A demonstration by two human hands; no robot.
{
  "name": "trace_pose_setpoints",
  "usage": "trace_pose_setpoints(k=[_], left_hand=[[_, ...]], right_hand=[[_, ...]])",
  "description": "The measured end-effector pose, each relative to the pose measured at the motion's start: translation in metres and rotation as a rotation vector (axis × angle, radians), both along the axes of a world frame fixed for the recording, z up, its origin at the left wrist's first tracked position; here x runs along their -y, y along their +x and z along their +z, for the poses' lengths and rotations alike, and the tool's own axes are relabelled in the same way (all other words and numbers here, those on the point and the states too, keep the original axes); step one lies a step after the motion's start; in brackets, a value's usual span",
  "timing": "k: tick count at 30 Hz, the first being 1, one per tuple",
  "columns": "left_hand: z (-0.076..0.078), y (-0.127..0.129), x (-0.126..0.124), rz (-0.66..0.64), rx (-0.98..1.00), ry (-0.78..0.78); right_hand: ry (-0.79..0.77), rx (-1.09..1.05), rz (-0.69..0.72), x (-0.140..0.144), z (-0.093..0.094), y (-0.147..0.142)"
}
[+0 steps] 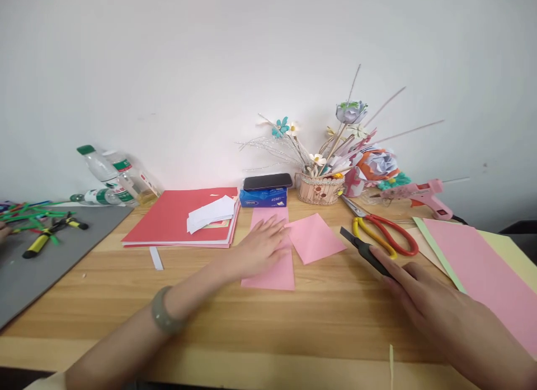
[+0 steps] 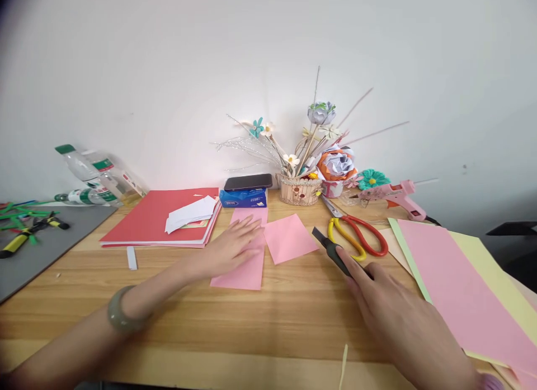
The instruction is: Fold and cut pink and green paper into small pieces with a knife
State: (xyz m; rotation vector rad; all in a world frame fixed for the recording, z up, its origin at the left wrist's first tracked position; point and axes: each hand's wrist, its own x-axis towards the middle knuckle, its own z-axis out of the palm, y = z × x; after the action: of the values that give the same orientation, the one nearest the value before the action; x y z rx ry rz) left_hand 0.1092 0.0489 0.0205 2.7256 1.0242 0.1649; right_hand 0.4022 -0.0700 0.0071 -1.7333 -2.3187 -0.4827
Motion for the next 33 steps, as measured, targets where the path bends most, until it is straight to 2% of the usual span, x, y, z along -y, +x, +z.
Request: trace_pose_setpoints(k=[3,6,10,13,16,18,19,21,23,28,30,33], left_hand=[[-0.007,-0.029,0.027,-0.008,-0.167,-0.058],[-0.008,-0.042,0.053,0.003,-0.229,-0.077],[0.001,-0.048,0.081,-0.042,-0.194,-0.085],[0.004,-0.051,0.095,-0.066,-0.123,-0.063],[0.003,-0.052,0.098,-0.108,-0.066,-0.03],[0.0,-0.053,0.097,-0.158,-0.017,-0.004],[-0.001,-0.054,0.095,-0.172,0.01,0.005],[-0.005,-0.057,0.09,-0.167,0.065,0.02],[-0.008,-0.063,0.085,-0.154,0.1,0.026],[-0.011,-0.076,0.079,-0.148,0.176,0.012],[-0.01,-0.078,0.081,-0.152,0.203,-0.011],[-0.007,-0.078,0.084,-0.176,0.211,-0.043]], right_hand=[[-0.034,0.139,-0.05,-0.016,0.003,-0.014],[-0.011,0.199,-0.114,-0.031,0.007,-0.028],[0.057,0.21,-0.122,-0.039,0.006,-0.039],[0.1,0.204,-0.017,-0.032,0.005,-0.054],[0.014,0.182,0.327,-0.018,0.011,-0.079],[-0.188,0.127,0.625,-0.009,0.017,-0.096],[-0.279,0.092,0.693,-0.006,0.019,-0.102],[-0.413,0.024,0.721,-0.002,0.019,-0.108],[-0.442,-0.034,0.725,-0.003,0.012,-0.105],[-0.226,-0.059,0.868,-0.004,-0.015,-0.093],[-0.208,-0.058,0.832,0.001,-0.015,-0.095],[-0.284,-0.149,0.705,0.01,-0.002,-0.104]])
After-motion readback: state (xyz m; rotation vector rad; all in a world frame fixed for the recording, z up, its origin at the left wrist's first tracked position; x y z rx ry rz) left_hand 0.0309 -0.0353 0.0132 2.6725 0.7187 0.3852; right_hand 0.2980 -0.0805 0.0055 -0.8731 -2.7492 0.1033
